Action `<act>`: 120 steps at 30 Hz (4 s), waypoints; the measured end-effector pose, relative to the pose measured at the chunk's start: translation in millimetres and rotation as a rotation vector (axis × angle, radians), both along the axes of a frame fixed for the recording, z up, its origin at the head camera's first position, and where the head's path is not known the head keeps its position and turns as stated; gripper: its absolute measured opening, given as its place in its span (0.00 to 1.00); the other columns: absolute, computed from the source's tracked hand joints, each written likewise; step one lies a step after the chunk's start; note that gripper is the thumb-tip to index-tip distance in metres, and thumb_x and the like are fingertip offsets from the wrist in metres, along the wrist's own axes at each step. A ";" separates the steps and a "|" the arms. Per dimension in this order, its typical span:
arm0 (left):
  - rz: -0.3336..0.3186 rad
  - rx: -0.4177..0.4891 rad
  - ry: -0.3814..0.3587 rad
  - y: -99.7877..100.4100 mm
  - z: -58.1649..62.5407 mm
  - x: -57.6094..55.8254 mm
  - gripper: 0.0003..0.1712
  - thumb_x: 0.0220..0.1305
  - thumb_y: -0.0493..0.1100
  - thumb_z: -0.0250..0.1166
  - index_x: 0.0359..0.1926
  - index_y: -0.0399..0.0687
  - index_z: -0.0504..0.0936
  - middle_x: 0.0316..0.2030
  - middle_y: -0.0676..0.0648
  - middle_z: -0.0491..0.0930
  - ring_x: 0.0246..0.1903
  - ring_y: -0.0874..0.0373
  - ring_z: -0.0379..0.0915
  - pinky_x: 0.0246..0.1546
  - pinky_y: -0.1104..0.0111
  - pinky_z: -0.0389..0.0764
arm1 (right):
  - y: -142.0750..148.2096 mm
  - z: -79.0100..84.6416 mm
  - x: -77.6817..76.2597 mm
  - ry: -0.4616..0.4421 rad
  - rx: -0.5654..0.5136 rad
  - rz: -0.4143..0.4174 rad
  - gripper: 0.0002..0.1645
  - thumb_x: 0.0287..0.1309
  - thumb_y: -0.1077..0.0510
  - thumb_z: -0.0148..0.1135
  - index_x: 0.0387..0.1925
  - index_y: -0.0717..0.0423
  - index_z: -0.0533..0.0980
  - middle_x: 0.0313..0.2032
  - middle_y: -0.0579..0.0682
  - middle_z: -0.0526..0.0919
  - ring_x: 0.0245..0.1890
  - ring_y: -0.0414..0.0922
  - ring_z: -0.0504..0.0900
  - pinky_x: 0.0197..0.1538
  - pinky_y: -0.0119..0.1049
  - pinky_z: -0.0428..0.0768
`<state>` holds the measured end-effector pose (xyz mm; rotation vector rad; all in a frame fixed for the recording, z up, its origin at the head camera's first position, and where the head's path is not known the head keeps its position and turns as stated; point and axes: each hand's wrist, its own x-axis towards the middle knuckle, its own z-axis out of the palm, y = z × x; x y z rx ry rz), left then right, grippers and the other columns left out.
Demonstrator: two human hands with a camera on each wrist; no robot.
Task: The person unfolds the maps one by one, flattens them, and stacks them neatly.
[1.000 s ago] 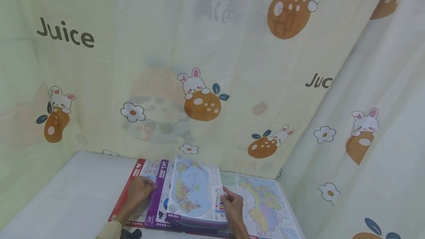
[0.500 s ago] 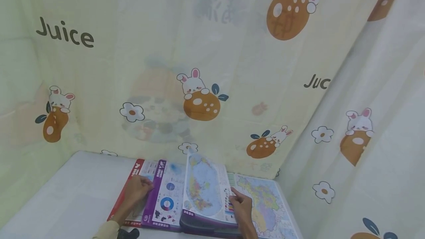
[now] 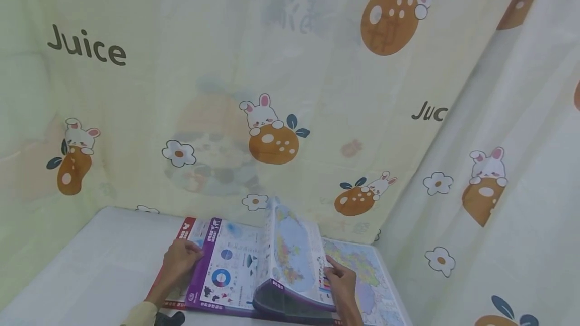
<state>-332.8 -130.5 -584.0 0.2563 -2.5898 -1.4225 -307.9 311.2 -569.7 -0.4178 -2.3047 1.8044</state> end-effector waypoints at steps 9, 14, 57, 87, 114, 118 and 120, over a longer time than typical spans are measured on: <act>0.003 -0.022 0.003 -6.4 2.5 1.5 0.10 0.65 0.37 0.74 0.42 0.31 0.90 0.32 0.39 0.91 0.28 0.53 0.82 0.30 0.65 0.75 | 16.1 5.8 4.7 -0.008 0.017 -0.060 0.27 0.69 0.67 0.67 0.68 0.64 0.79 0.39 0.55 0.90 0.37 0.38 0.85 0.39 0.25 0.82; 0.013 -0.039 0.011 -9.1 1.3 0.0 0.09 0.64 0.37 0.74 0.40 0.32 0.91 0.33 0.36 0.91 0.28 0.52 0.82 0.30 0.64 0.74 | 26.8 8.7 7.2 -0.039 0.058 -0.077 0.27 0.71 0.63 0.67 0.69 0.61 0.79 0.42 0.55 0.91 0.38 0.37 0.84 0.39 0.25 0.80; 0.134 -0.060 -0.037 -48.3 -0.1 4.6 0.13 0.70 0.37 0.70 0.45 0.26 0.88 0.37 0.30 0.89 0.29 0.47 0.83 0.31 0.61 0.79 | 100.2 0.5 10.9 0.030 -0.018 -0.204 0.30 0.67 0.72 0.65 0.69 0.68 0.74 0.28 0.45 0.88 0.27 0.34 0.84 0.31 0.27 0.83; 0.181 -0.077 -0.030 -54.8 -6.0 5.2 0.12 0.70 0.35 0.70 0.43 0.23 0.86 0.36 0.27 0.88 0.27 0.45 0.84 0.30 0.57 0.83 | 143.1 -22.9 -8.5 -0.112 0.256 -0.362 0.25 0.66 0.72 0.65 0.64 0.62 0.81 0.47 0.69 0.89 0.36 0.49 0.80 0.34 0.33 0.73; 0.231 -0.157 -0.053 -57.1 0.6 4.4 0.13 0.64 0.35 0.68 0.40 0.22 0.85 0.30 0.29 0.87 0.27 0.42 0.82 0.38 0.48 0.80 | 171.8 -29.2 -14.0 -0.201 0.338 -0.431 0.24 0.68 0.75 0.60 0.64 0.67 0.79 0.50 0.74 0.84 0.38 0.56 0.79 0.35 0.39 0.76; 0.231 -0.177 -0.059 -58.6 -0.6 2.1 0.13 0.62 0.34 0.68 0.39 0.22 0.85 0.30 0.30 0.87 0.27 0.42 0.82 0.38 0.48 0.80 | 175.4 -28.9 -15.1 -0.214 0.331 -0.419 0.24 0.70 0.74 0.59 0.65 0.67 0.78 0.49 0.73 0.84 0.39 0.57 0.79 0.36 0.41 0.76; 0.236 -0.184 -0.063 -59.8 -1.0 0.6 0.13 0.61 0.35 0.69 0.38 0.22 0.86 0.29 0.30 0.87 0.27 0.42 0.82 0.36 0.50 0.79 | 175.9 -28.3 -15.0 -0.219 0.324 -0.409 0.24 0.70 0.74 0.59 0.66 0.67 0.78 0.50 0.74 0.83 0.41 0.57 0.79 0.37 0.41 0.76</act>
